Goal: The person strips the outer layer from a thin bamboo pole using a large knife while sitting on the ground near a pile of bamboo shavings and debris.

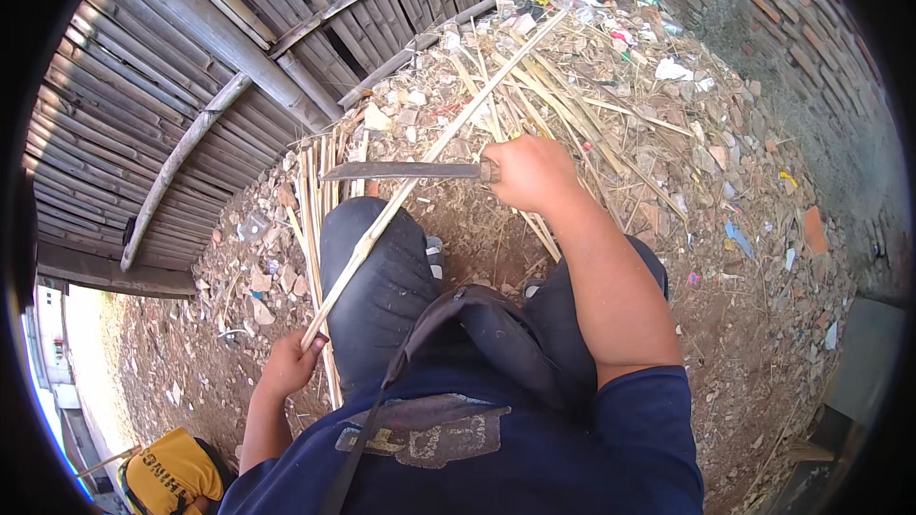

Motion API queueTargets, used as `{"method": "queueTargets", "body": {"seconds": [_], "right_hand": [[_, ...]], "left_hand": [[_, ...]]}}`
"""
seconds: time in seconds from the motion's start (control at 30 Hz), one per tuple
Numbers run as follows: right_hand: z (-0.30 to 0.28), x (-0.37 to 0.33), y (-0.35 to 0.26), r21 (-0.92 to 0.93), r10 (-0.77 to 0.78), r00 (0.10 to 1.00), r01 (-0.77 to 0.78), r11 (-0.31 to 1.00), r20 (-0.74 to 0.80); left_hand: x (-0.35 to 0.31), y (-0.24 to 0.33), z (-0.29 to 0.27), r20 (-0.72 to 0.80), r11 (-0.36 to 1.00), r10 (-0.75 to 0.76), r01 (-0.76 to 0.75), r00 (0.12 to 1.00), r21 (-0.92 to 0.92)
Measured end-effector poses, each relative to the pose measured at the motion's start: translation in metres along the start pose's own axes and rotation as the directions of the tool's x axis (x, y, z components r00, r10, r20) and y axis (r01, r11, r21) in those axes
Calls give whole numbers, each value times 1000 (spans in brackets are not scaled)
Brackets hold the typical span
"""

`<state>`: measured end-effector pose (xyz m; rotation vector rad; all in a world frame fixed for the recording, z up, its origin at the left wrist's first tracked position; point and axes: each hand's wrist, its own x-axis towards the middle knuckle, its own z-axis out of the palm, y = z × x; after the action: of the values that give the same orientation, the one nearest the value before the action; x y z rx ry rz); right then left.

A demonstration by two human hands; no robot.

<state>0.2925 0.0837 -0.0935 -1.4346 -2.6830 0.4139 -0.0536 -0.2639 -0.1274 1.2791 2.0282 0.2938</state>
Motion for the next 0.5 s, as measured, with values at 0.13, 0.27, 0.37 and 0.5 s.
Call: {"method": "queueTargets", "body": {"seconds": [0.13,0.27,0.37,0.5], "right_hand": [[8,5,8,74,-44,996,49,996,-73],[7,5,-3,81,-16,999,18,997,-31],[11,9,-2,72,-55,998,54,996,13],[17,22,33,347,154,987,-156,925,34]], "left_hand": [[-5,19,7,-174,993,87,-71,981,93],[-3,11,18,-274,983,122,-77,954,167],[2,-7,36,-347,962,114,-17,931,272],[3,1,39,-387,939,142,1,911,345]]}}
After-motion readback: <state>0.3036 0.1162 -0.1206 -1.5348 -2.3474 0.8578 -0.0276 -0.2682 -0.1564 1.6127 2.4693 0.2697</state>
